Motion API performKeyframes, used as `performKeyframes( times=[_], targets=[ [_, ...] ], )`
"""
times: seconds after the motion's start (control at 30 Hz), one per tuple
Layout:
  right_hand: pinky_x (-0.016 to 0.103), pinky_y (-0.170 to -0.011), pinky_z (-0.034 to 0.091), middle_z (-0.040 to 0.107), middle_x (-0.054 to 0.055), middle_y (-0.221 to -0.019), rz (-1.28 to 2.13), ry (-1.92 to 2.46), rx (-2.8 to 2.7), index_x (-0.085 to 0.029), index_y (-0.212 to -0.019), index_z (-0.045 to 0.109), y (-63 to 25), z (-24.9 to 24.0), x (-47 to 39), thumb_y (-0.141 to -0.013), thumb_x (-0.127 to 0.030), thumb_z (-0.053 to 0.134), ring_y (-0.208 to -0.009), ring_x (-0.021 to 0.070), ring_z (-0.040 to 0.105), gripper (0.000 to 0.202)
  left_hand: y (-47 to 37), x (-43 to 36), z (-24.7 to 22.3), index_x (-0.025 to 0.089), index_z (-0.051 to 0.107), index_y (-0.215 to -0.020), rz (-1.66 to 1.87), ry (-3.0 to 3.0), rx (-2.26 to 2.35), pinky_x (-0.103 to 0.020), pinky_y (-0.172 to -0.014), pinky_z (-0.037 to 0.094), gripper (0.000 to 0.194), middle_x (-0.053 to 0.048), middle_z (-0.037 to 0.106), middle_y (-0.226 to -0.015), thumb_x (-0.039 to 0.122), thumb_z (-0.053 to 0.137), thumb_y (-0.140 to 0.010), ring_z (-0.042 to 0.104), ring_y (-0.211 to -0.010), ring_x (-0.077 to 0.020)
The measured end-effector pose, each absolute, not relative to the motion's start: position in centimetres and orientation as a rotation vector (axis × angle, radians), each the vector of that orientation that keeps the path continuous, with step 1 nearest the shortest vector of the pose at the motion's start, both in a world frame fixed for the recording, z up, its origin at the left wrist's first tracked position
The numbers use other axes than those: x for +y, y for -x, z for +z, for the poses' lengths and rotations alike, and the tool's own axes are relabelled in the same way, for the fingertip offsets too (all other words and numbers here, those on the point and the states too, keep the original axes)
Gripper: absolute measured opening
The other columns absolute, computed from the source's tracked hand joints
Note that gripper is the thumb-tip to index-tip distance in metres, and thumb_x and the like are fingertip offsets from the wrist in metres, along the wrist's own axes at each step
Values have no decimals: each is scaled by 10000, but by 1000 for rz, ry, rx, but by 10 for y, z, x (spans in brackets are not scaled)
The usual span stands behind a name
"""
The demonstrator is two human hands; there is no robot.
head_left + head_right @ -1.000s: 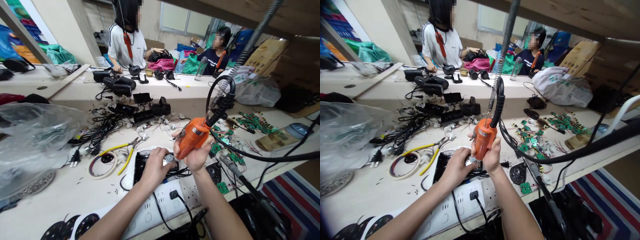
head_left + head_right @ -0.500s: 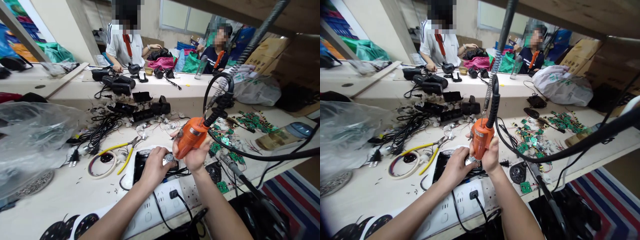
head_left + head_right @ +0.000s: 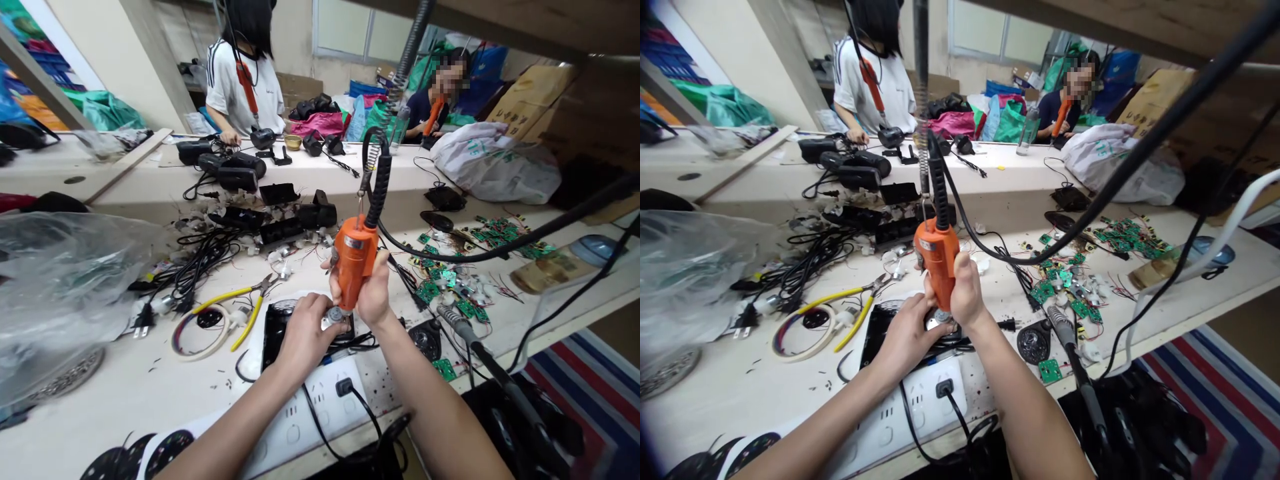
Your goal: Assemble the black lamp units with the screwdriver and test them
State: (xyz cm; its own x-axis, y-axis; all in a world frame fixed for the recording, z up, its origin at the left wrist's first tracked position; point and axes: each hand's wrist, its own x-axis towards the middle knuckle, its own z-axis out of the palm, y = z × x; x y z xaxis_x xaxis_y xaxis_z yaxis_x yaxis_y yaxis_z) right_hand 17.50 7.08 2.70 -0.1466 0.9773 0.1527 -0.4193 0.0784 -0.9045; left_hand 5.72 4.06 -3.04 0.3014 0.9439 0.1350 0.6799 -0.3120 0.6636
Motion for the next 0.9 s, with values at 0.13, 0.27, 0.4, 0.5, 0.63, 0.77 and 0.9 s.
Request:
performKeyframes(
  times=[0.13, 0.27, 0.4, 0.5, 0.63, 0.77, 0.9],
  targets=[
    [226, -336, 346, 507, -10, -423, 1441, 678, -1043, -144, -753, 636, -176, 28, 74, -665, -899, 329, -333, 108, 435, 820, -57, 41, -32, 186, 613, -911, 739, -2106, 1439, -368, -784, 452, 241, -60, 606, -913, 320, 725, -745, 546, -909, -260],
    [221, -333, 342, 500, -17, -409, 1461, 648, -998, -151, -731, 633, -177, 27, 75, -652, -902, 353, -329, 108, 435, 806, -56, 41, -35, 187, 613, -916, 734, -2122, 1436, -370, -785, 453, 250, -59, 607, -925, 325, 728, -742, 545, -911, -262],
    [217, -339, 341, 514, -14, -412, 1461, 687, -1002, -142, -735, 642, -174, 25, 73, -639, -904, 362, -327, 102, 438, 818, -56, 42, -35, 172, 613, -905, 717, -2118, 1459, -369, -769, 455, 258, -59, 597, -898, 330, 732, -739, 547, -889, -261],
    [211, -343, 335, 526, -11, -422, 1438, 705, -1016, -136, -742, 649, -174, 27, 70, -641, -893, 388, -329, 95, 436, 807, -56, 42, -32, 164, 619, -923, 689, -2115, 1457, -379, -773, 458, 263, -63, 600, -899, 333, 722, -749, 549, -887, -264],
    [216, -325, 326, 525, -19, -411, 1310, 658, -936, -154, -792, 654, -183, 33, 65, -613, -911, 384, -323, 108, 428, 824, -54, 41, -26, 169, 630, -998, 665, -2134, 1404, -397, -852, 448, 256, -85, 607, -1027, 285, 689, -778, 540, -971, -267],
    [224, -324, 328, 507, -24, -392, 1162, 643, -872, -164, -773, 651, -193, 31, 63, -559, -937, 398, -326, 119, 420, 840, -52, 42, -19, 172, 651, -998, 596, -2205, 1407, -407, -876, 437, 218, -93, 590, -1081, 261, 658, -799, 503, -1003, -278],
    [222, -319, 309, 483, -27, -389, 1175, 670, -870, -159, -748, 644, -191, 25, 65, -586, -933, 369, -322, 116, 405, 837, -52, 45, -14, 147, 633, -982, 493, -2271, 1342, -402, -848, 442, 173, -98, 602, -1003, 241, 597, -841, 521, -946, -268]
  ],
)
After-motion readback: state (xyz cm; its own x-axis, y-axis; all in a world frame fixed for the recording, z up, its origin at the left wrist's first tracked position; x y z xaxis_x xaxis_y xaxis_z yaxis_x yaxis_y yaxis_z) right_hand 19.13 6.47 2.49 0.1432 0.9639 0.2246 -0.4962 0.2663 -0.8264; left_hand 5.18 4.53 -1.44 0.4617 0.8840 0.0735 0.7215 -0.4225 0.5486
